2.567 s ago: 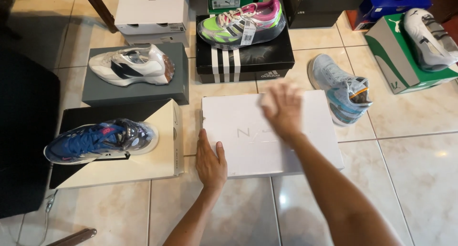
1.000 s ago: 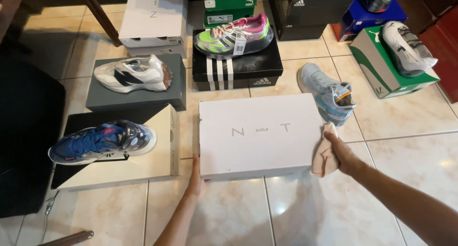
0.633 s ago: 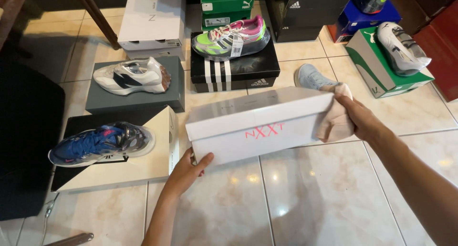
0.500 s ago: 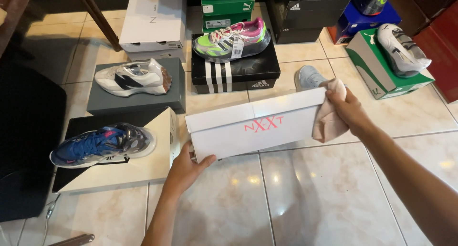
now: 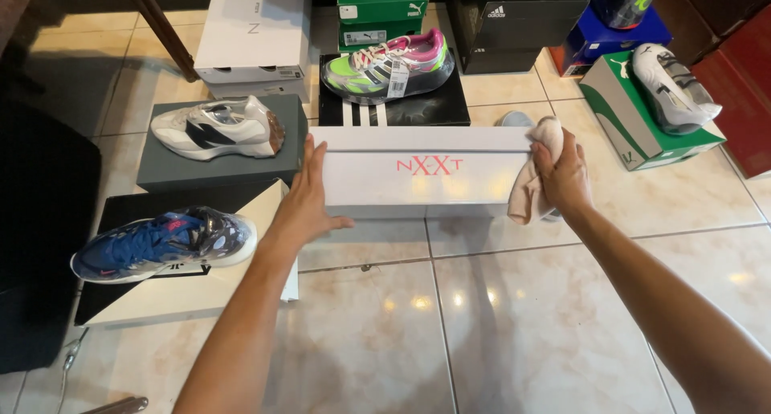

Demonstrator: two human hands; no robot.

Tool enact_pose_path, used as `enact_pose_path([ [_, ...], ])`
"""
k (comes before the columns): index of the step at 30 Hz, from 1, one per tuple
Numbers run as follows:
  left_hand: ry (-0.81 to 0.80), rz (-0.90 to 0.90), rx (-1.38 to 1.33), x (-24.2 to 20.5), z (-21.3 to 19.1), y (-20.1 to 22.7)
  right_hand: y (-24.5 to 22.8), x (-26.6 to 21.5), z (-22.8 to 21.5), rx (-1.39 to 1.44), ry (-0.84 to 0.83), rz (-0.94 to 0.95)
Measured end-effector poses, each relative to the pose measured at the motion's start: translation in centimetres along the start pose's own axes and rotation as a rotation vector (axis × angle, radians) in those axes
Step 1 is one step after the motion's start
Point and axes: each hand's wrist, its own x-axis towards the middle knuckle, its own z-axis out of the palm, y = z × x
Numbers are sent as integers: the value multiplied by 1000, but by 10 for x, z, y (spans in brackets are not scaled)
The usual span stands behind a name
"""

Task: The person wipes the surfaces of white shoe boxes with a cloth. They rotate the boxes to clean multiple sides, including the top, sides, and bottom, and handle a light blue sneaker briefly before returning to wiping the boxes.

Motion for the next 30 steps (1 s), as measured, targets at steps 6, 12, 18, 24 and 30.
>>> enact_pose_path([
  [6, -72, -29, 42, 22, -2, -19, -25, -9, -1, -286, 105, -246],
  [12, -92, -3, 200, 36, -1, -42, -44, -15, 17, -389, -9, -712],
  [18, -127, -41, 112, 45, 3, -48, -71, 5, 27, -258, -213, -748],
  [24, -149, 44, -31, 34, -23, -41, -70, -5, 76, -431, 23, -787],
  [30, -116, 66, 5, 38, -16, -49, -163, -57, 179, -471, 356, -932],
])
